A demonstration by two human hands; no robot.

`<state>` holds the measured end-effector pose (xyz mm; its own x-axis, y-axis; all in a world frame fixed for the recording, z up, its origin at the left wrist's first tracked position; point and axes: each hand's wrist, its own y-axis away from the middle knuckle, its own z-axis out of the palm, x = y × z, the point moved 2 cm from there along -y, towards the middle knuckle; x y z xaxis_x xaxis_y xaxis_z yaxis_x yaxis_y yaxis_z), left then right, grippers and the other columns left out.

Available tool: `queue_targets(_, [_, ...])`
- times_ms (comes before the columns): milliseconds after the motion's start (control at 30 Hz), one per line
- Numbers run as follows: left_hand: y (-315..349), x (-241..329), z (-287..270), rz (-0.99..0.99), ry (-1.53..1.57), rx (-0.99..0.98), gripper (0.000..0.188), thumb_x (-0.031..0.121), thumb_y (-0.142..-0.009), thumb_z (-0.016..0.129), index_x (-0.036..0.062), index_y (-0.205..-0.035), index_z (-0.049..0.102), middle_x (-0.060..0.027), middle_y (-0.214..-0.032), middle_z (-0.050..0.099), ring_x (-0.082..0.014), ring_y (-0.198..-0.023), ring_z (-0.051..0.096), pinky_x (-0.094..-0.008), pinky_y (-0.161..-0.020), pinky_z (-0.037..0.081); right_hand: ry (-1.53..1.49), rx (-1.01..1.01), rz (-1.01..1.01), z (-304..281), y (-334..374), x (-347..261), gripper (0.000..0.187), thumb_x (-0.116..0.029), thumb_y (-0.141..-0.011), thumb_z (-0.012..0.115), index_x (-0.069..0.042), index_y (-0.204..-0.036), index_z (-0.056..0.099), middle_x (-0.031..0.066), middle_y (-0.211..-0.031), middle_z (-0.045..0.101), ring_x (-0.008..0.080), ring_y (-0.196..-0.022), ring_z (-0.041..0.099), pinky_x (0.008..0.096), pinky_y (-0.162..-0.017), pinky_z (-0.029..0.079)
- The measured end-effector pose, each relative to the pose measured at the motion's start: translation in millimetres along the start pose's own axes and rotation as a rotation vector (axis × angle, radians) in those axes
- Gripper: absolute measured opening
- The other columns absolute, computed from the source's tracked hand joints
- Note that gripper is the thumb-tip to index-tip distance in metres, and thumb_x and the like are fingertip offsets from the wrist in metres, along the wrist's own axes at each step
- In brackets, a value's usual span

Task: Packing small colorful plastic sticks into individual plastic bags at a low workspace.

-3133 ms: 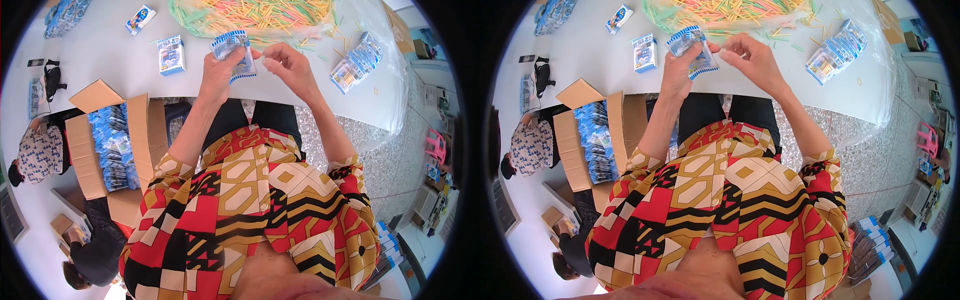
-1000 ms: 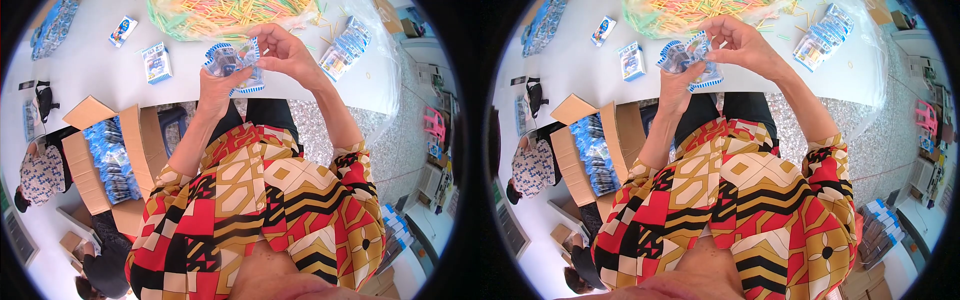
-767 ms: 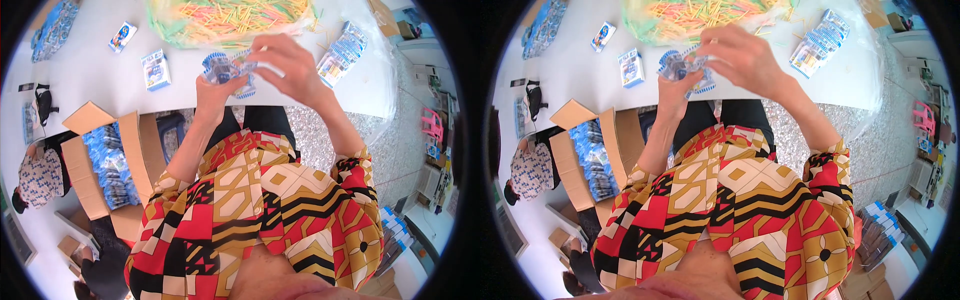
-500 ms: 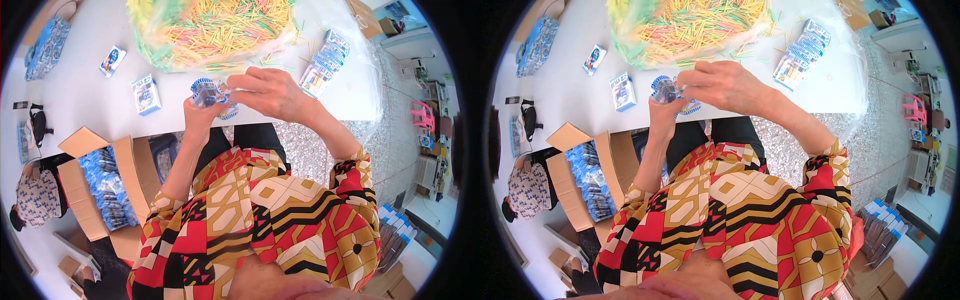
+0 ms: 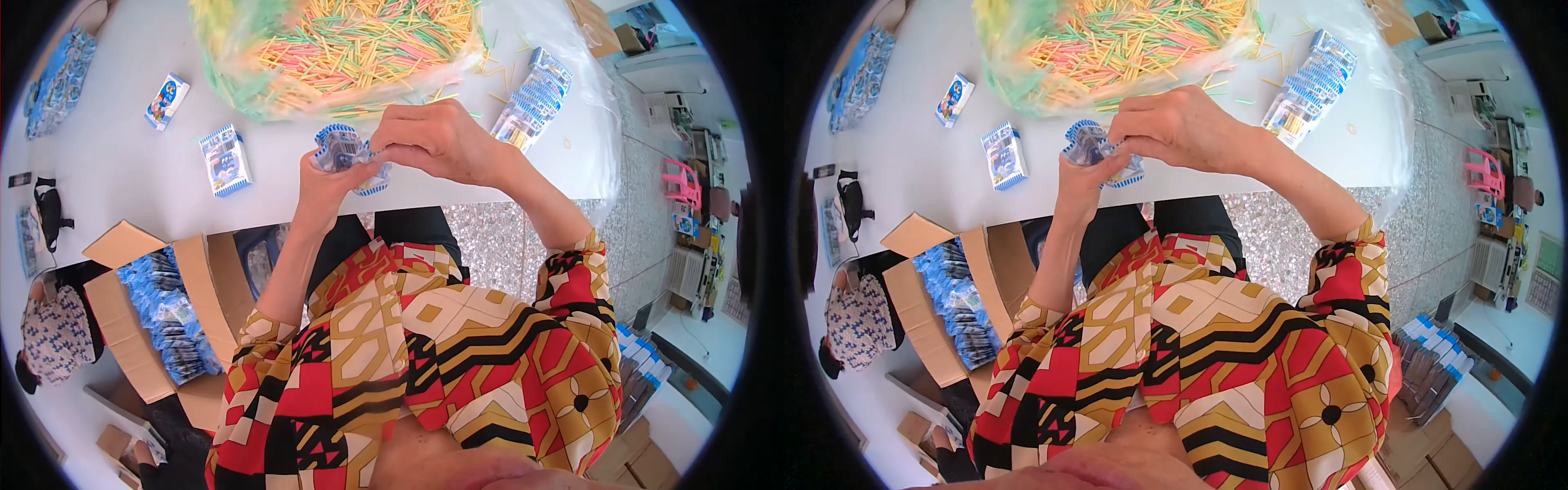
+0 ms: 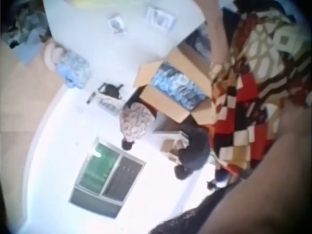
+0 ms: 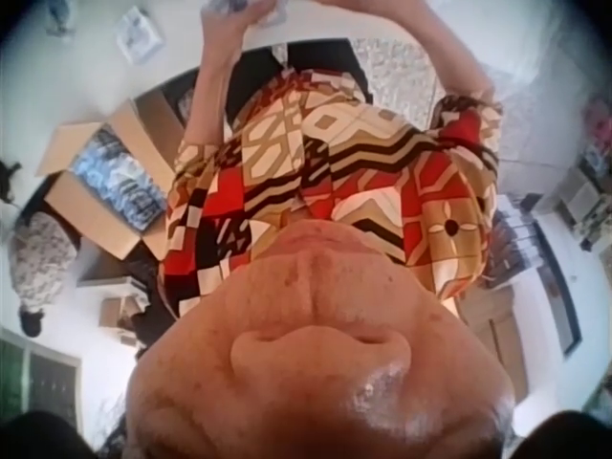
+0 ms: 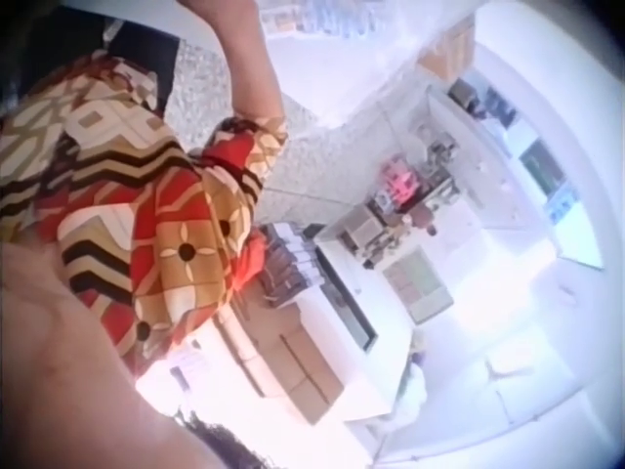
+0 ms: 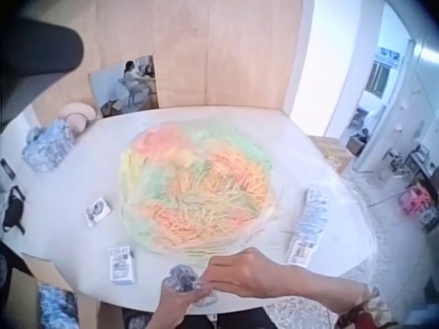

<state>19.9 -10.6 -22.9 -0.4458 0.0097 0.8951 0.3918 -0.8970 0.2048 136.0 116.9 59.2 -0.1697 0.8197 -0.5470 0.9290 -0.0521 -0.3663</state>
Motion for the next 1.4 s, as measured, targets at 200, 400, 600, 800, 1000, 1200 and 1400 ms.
queue_targets(200, [0, 3, 2, 0.082, 0.047, 0.003, 0.021, 0.0, -0.072, 0.072, 0.0008, -0.091, 0.064, -0.0037, -0.083, 0.065, -0.0098, -0.074, 0.06, -0.024, -0.069, 0.048, 0.105, -0.033, -0.099, -3, 5, -17, 0.012, -0.005, -0.078, 0.061, -0.006, -0.089, 0.058, 0.0041, -0.081, 0.06, 0.023, -0.068, 0.06, 0.0318, -0.058, 0.049])
queue_targets(400, [4, 6, 16, 0.114, 0.026, -0.019, 0.024, 0.001, -0.072, 0.073, 0.0008, -0.094, 0.064, -0.0044, -0.086, 0.065, -0.0098, -0.075, 0.061, -0.0247, -0.069, 0.049, -0.023, 0.029, 0.04, -13, 6, -5, 0.01, -0.005, -0.084, 0.056, -0.007, -0.094, 0.056, 0.0031, -0.079, 0.059, 0.0143, -0.065, 0.058, 0.025, -0.057, 0.047])
queue_targets(600, [1, 9, 17, 0.127, 0.079, 0.058, 0.025, 0.0, -0.072, 0.072, -0.0008, -0.095, 0.063, -0.0048, -0.086, 0.066, -0.0105, -0.076, 0.061, -0.0251, -0.071, 0.05, -0.032, 0.416, 0.488, -40, 14, 108, 0.018, -0.016, -0.086, 0.058, -0.003, -0.098, 0.06, 0.0018, -0.077, 0.06, 0.009, -0.069, 0.056, 0.0248, -0.059, 0.046])
queue_targets(800, [2, 6, 8, 0.135, 0.074, 0.104, 0.026, 0.001, -0.072, 0.073, -0.0009, -0.096, 0.063, -0.0062, -0.089, 0.066, -0.0108, -0.078, 0.062, -0.026, -0.073, 0.05, 0.486, 0.205, 0.507, -23, 16, 170, 0.03, -0.029, -0.079, 0.063, -0.002, -0.092, 0.06, 0.0142, -0.082, 0.062, 0.0288, -0.072, 0.06, 0.0382, -0.063, 0.047])
queue_targets(1000, [3, 9, 8, 0.148, 0.092, 0.098, 0.028, 0.002, -0.071, 0.075, -0.0004, -0.096, 0.063, -0.0067, -0.089, 0.066, -0.0117, -0.079, 0.063, -0.0268, -0.074, 0.05, 0.617, 0.099, 0.487, -13, 7, 181, 0.036, -0.038, -0.082, 0.059, -0.002, -0.084, 0.053, 0.0161, -0.078, 0.061, 0.0347, -0.076, 0.059, 0.043, -0.065, 0.045])
queue_targets(1200, [4, 7, 6, 0.139, 0.1, 0.094, 0.029, 0.003, -0.071, 0.075, 0.0004, -0.097, 0.063, -0.0058, -0.09, 0.066, -0.0113, -0.079, 0.062, -0.0268, -0.075, 0.049, 0.578, 0.101, 0.653, -6, 4, 187, 0.03, -0.032, -0.085, 0.054, -0.002, -0.086, 0.052, 0.0194, -0.077, 0.061, 0.0373, -0.077, 0.059, 0.0461, -0.065, 0.045])
queue_targets(1400, [2, 7, 3, 0.139, 0.097, 0.081, 0.029, 0.003, -0.071, 0.074, 0.0007, -0.098, 0.063, -0.0052, -0.09, 0.066, -0.011, -0.08, 0.062, -0.0266, -0.075, 0.049, 0.533, 0.155, 0.631, -1, 6, 195, 0.025, -0.025, -0.087, 0.05, -0.001, -0.082, 0.052, 0.0194, -0.074, 0.06, 0.0389, -0.077, 0.058, 0.0479, -0.064, 0.044])
